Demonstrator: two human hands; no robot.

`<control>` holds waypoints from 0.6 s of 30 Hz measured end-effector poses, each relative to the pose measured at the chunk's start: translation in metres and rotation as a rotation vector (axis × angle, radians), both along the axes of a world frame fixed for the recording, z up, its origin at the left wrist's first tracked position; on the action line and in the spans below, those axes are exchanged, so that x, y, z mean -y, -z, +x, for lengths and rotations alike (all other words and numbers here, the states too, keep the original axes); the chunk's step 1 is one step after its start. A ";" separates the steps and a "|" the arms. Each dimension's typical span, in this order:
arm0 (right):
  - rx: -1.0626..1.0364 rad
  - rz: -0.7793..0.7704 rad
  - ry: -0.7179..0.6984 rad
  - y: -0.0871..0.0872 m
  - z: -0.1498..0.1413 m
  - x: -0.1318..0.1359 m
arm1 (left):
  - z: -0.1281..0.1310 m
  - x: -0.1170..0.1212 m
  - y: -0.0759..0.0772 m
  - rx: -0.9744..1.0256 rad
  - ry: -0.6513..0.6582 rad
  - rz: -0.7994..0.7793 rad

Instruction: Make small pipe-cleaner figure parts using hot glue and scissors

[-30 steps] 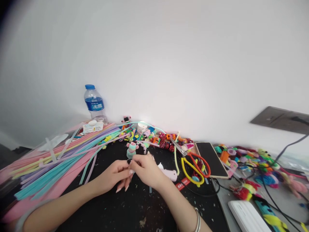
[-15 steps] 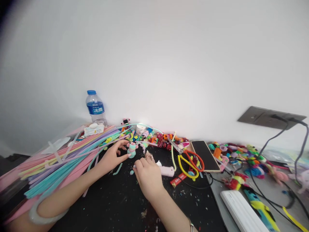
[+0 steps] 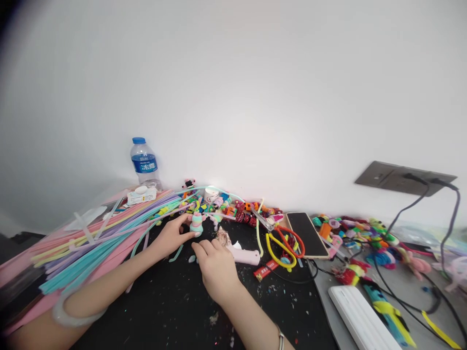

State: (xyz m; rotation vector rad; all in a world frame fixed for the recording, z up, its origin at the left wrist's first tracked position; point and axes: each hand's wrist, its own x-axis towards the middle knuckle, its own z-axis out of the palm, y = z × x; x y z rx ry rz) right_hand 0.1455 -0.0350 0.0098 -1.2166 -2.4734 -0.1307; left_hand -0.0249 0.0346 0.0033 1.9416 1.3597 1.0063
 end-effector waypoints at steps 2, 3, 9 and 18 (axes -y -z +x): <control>-0.033 0.003 0.021 -0.001 0.003 0.002 | -0.001 0.000 0.000 -0.004 -0.022 0.003; -0.050 0.003 0.036 -0.002 0.004 0.002 | -0.001 0.001 0.000 -0.004 -0.029 0.004; -0.074 -0.034 0.059 -0.004 0.004 0.006 | -0.001 0.001 0.001 0.010 -0.034 -0.002; -0.079 -0.137 -0.031 -0.002 -0.006 0.010 | 0.000 0.002 -0.001 0.040 -0.034 -0.030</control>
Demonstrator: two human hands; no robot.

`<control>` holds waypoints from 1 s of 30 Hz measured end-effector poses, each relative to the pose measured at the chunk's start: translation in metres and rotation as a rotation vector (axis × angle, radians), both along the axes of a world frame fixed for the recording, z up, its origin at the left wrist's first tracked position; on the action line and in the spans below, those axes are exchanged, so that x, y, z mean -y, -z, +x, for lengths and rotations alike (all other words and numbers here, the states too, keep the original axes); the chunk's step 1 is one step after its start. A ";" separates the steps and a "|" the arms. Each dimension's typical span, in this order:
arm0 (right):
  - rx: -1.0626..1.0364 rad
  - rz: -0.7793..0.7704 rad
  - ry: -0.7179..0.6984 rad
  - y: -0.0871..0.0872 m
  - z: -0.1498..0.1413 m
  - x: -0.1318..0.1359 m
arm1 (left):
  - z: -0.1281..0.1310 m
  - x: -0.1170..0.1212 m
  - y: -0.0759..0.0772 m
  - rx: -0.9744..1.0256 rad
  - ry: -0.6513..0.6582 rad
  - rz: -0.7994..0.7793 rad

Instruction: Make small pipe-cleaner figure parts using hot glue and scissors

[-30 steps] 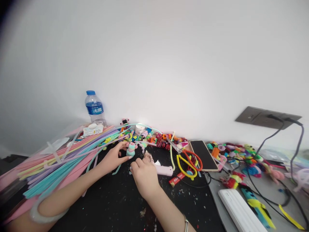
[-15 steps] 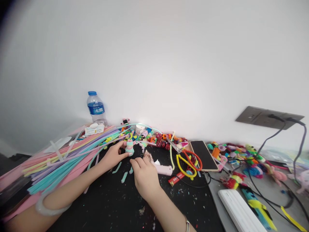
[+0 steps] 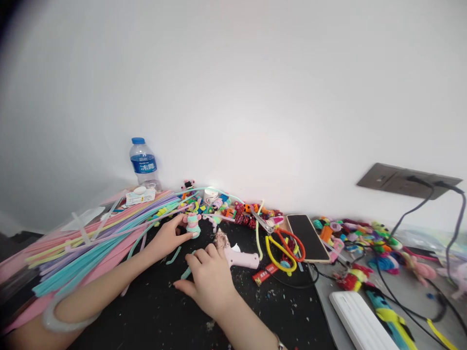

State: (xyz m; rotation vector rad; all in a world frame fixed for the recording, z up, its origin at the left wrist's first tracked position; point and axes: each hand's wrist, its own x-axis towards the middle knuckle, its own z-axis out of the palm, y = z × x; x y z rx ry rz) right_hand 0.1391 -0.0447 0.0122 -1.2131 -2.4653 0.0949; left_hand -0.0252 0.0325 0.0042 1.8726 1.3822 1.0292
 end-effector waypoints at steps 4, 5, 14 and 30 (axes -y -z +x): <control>-0.009 0.020 -0.039 0.007 0.000 -0.003 | -0.001 -0.001 0.002 0.017 -0.004 -0.010; -0.015 0.023 -0.042 0.008 0.000 -0.004 | -0.001 -0.001 0.003 0.022 -0.004 -0.011; -0.097 0.064 -0.114 0.009 -0.001 -0.001 | 0.000 -0.003 0.005 0.079 -0.004 -0.018; -0.270 0.158 -0.091 0.004 0.005 0.002 | -0.002 -0.007 0.006 0.155 0.040 -0.044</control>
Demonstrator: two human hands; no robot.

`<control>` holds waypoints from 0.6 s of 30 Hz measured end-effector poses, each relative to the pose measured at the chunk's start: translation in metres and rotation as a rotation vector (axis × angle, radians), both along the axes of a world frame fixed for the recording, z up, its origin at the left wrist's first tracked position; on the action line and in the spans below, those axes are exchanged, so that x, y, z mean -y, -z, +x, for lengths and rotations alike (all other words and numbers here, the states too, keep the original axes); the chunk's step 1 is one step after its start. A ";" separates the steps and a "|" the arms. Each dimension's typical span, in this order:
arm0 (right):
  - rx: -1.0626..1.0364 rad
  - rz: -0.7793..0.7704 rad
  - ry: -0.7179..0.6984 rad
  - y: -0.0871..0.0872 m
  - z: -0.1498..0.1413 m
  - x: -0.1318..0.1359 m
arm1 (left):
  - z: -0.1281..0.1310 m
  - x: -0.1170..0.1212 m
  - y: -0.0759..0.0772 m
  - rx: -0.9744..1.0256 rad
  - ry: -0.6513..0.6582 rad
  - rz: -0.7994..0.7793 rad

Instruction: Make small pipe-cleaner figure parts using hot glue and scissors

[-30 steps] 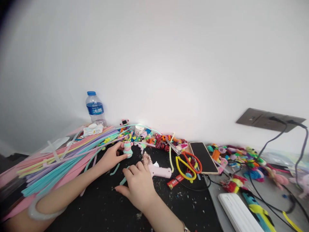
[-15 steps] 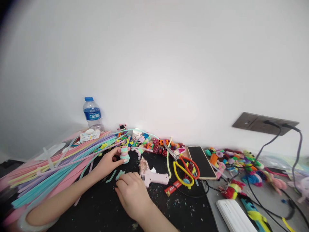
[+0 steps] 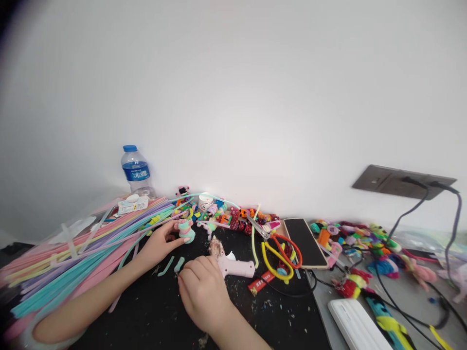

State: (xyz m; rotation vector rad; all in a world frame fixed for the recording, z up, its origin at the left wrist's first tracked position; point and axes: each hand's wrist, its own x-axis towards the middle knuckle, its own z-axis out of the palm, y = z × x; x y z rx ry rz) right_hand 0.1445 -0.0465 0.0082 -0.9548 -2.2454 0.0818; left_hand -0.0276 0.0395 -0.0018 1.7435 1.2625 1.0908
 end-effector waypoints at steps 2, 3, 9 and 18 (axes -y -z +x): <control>-0.019 0.003 0.015 -0.001 0.001 -0.001 | 0.000 0.001 0.000 -0.039 -0.009 0.003; -0.029 0.007 0.024 -0.001 0.002 -0.001 | 0.000 0.001 0.000 -0.062 -0.011 0.005; -0.093 0.058 0.076 -0.001 0.008 -0.005 | -0.004 0.005 -0.009 -0.222 -0.003 0.067; -0.151 0.102 0.128 -0.003 0.021 -0.011 | -0.023 0.022 -0.025 -0.599 0.035 0.020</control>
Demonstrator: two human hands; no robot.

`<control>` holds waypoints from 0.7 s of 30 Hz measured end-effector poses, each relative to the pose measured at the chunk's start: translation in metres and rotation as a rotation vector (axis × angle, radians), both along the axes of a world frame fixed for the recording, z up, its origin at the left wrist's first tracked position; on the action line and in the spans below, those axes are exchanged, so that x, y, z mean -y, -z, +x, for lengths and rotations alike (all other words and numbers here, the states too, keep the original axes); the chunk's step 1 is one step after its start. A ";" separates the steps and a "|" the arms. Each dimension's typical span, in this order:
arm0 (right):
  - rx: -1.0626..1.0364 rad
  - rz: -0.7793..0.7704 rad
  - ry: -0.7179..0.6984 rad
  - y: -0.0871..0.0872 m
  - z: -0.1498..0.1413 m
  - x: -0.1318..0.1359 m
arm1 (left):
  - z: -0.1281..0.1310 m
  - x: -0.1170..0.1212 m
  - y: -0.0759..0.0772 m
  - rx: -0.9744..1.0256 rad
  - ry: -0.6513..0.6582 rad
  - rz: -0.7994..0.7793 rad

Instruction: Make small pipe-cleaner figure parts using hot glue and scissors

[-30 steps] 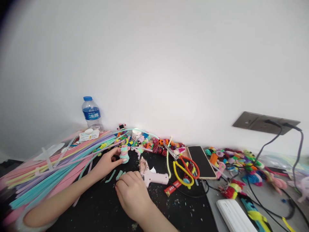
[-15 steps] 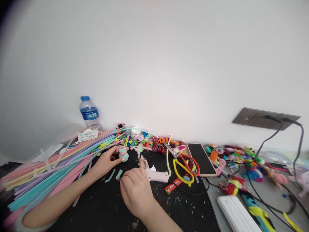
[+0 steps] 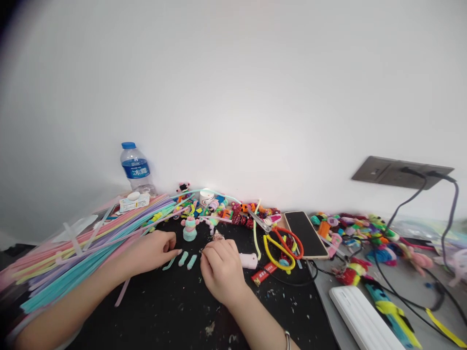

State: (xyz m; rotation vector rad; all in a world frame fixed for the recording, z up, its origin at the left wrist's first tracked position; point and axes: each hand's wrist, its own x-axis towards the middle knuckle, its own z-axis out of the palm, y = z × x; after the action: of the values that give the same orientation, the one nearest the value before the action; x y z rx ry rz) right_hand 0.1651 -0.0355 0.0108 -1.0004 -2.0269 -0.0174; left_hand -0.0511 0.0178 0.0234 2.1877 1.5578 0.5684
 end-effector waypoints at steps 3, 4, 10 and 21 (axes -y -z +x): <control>-0.002 0.006 0.007 0.000 0.001 -0.002 | 0.004 0.006 0.000 -0.066 0.028 -0.025; 0.000 0.007 0.007 0.000 0.002 -0.002 | 0.005 0.008 0.000 -0.080 0.036 -0.027; 0.008 0.017 0.002 0.003 0.003 -0.005 | 0.010 0.012 -0.004 -0.099 0.063 -0.032; 0.030 -0.081 -0.043 -0.002 -0.009 0.008 | 0.034 0.022 -0.007 0.552 0.117 -0.153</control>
State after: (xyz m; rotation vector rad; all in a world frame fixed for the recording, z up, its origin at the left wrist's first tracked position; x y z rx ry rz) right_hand 0.1558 -0.0439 0.0128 -1.0120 -2.0897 0.0736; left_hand -0.0170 -0.0037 0.0308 1.7874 1.1317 0.8903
